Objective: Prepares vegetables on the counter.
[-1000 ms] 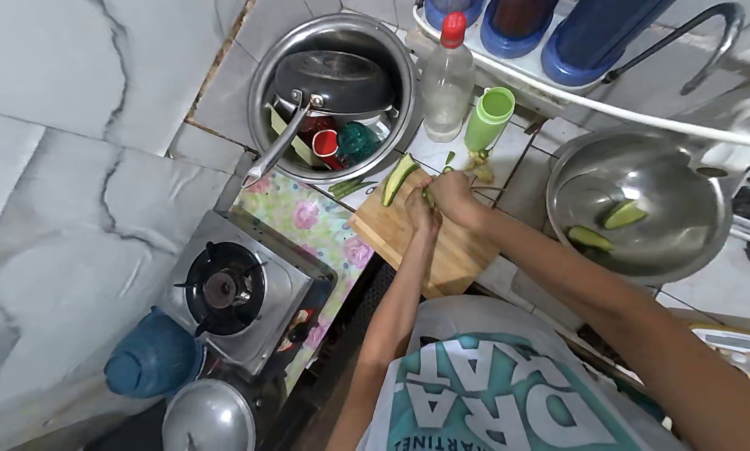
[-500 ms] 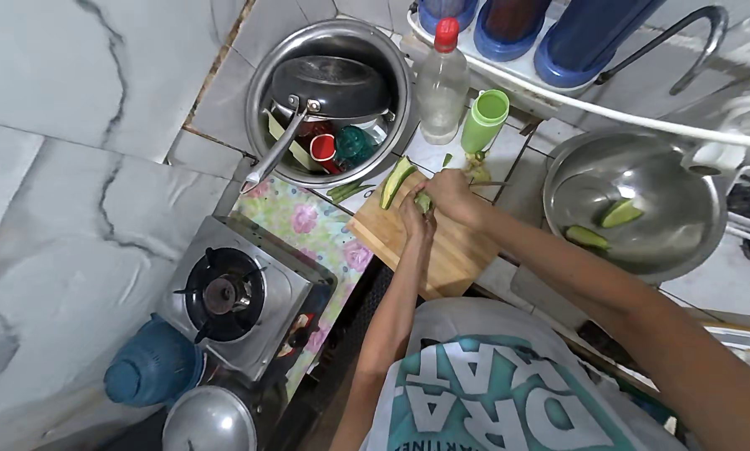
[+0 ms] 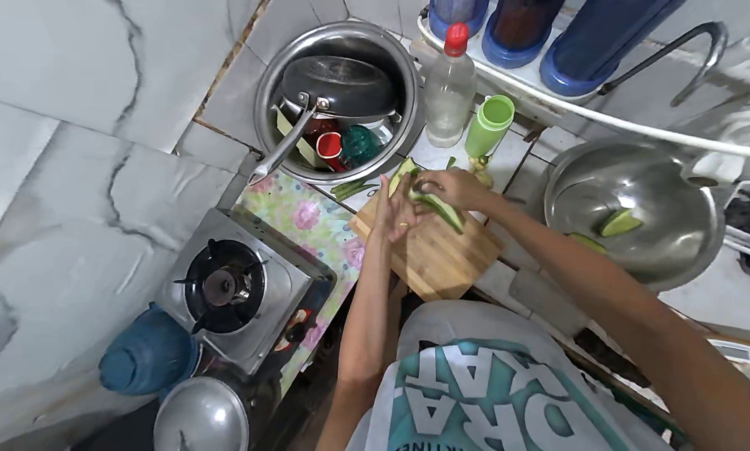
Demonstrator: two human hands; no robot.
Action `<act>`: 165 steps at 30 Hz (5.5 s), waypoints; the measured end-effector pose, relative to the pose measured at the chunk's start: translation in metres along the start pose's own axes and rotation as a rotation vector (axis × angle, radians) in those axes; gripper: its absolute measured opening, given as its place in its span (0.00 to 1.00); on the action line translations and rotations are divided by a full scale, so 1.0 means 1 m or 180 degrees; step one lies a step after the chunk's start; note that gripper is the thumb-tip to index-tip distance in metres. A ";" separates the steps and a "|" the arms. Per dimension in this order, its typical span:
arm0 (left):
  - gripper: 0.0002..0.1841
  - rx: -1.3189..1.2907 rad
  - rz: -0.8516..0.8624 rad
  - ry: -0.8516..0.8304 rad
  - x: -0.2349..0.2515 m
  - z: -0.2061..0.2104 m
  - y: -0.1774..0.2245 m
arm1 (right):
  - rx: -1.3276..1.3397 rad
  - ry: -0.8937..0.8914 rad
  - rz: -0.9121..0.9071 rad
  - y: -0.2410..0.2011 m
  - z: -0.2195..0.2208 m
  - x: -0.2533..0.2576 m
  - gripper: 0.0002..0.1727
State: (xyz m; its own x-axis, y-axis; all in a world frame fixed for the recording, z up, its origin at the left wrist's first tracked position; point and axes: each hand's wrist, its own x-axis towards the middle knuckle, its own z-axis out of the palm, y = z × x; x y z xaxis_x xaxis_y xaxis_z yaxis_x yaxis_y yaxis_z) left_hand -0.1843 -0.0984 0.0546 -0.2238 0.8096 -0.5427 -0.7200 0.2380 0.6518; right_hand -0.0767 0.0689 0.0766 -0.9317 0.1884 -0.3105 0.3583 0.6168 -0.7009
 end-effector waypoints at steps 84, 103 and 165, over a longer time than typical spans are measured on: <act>0.23 -0.1469 0.1058 0.1440 0.039 0.001 -0.080 | -0.1527 -0.0644 0.0270 -0.072 0.057 -0.017 0.08; 0.29 -0.2302 0.0025 0.2787 -0.021 0.024 -0.071 | -0.0109 0.0411 0.1950 0.087 0.003 -0.044 0.34; 0.30 -0.0139 -0.0012 -0.0033 -0.035 -0.029 -0.053 | 0.2005 -0.0370 0.1032 0.048 0.062 -0.042 0.17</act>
State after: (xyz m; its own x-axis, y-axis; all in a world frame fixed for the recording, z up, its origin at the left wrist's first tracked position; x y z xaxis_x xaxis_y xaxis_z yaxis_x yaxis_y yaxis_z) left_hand -0.1574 -0.1545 0.0240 -0.2144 0.8143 -0.5394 -0.7489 0.2174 0.6260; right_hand -0.0170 0.0434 0.0160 -0.7728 0.1832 -0.6077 0.6149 -0.0213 -0.7883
